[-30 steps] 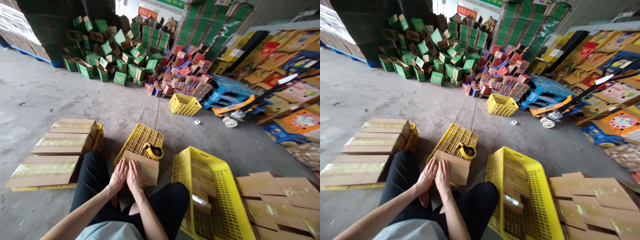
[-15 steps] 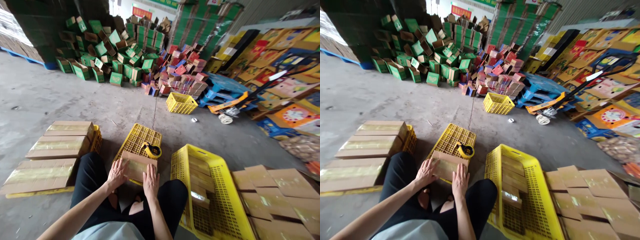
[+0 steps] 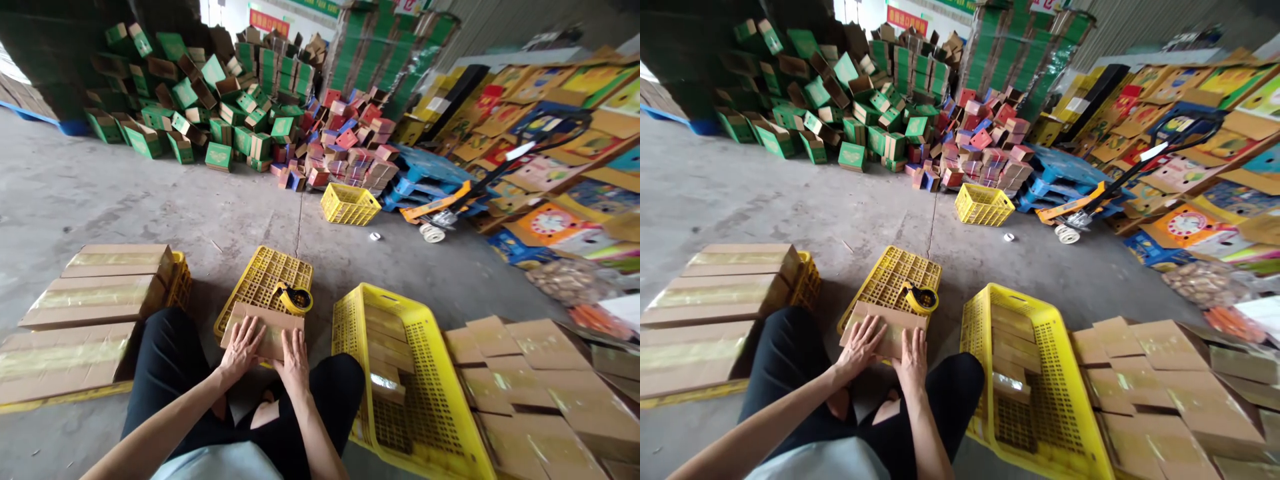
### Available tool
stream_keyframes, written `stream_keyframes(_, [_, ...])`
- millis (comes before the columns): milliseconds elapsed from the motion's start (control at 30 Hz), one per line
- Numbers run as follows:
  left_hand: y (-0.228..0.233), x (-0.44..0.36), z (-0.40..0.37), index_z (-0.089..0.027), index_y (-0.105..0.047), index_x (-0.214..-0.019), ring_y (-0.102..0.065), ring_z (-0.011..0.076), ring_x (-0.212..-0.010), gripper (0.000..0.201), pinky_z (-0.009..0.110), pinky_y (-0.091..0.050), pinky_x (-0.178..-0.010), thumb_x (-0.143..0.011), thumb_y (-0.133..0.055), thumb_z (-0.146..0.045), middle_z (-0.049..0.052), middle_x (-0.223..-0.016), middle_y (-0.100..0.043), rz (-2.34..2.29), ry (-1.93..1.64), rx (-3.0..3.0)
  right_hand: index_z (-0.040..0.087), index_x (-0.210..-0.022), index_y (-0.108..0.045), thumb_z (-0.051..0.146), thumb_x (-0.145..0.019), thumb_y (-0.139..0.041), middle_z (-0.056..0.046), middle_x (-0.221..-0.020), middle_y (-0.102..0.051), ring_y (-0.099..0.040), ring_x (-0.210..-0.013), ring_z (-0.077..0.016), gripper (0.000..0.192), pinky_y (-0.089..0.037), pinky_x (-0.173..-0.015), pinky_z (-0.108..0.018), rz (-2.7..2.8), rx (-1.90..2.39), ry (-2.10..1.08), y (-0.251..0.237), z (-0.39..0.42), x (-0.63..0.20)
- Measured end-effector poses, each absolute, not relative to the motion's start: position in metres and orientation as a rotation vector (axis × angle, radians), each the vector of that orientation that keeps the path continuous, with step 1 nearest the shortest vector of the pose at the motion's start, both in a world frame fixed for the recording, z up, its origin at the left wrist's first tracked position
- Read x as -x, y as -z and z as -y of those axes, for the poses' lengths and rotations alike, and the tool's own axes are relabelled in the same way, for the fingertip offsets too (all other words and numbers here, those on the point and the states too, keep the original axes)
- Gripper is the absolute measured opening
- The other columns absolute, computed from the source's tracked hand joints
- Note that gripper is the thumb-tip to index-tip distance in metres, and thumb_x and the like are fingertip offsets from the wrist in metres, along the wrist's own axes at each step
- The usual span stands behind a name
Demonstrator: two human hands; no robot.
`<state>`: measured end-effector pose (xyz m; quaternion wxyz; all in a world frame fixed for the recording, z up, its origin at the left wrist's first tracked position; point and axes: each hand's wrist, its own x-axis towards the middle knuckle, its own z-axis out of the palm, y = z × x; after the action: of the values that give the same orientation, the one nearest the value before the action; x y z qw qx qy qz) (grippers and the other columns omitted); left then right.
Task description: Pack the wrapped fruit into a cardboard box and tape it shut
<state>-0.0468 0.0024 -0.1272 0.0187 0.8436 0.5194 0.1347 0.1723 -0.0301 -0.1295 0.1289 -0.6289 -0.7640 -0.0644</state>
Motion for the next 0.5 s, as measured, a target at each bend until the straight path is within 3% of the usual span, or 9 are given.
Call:
stream_keyframes(200, [0.133,0.046,0.000,-0.024,-0.052,-0.159,-0.038,0.0467,-0.157,0.081,0.069,-0.035,-0.124,-0.085,-0.084,-0.030,0.020,-0.170,-0.042,-1.613,-0.392,-2.646,0.019,-0.154,-0.059,0.024,-0.094,-0.077,-0.021,-0.157,-0.058,-0.051,-0.150,-0.0410,0.063,-0.050,-0.118,-0.055,2.171,1.815,0.184,0.139,0.039,-0.164])
stream_keyframes(333, [0.141,0.044,0.014,-0.021,-0.056,-0.156,-0.042,0.0403,-0.156,0.060,0.060,-0.040,-0.125,-0.097,-0.065,-0.019,0.017,-0.167,-0.048,-1.542,-0.454,-2.666,0.017,-0.150,-0.064,0.018,-0.097,-0.068,-0.018,-0.152,-0.064,-0.055,-0.147,-0.0385,0.053,-0.051,-0.118,-0.054,2.166,1.802,0.181,0.139,0.044,-0.160])
stream_keyframes(500, [0.146,0.040,0.028,-0.015,-0.056,-0.156,-0.043,0.0370,-0.156,0.059,0.054,-0.042,-0.124,-0.097,-0.048,-0.009,0.016,-0.167,-0.048,-1.512,-0.528,-2.675,0.019,-0.146,-0.067,0.016,-0.101,-0.058,-0.012,-0.147,-0.070,-0.061,-0.141,-0.0355,0.046,-0.054,-0.115,-0.051,2.173,1.770,0.182,0.135,0.048,-0.158])
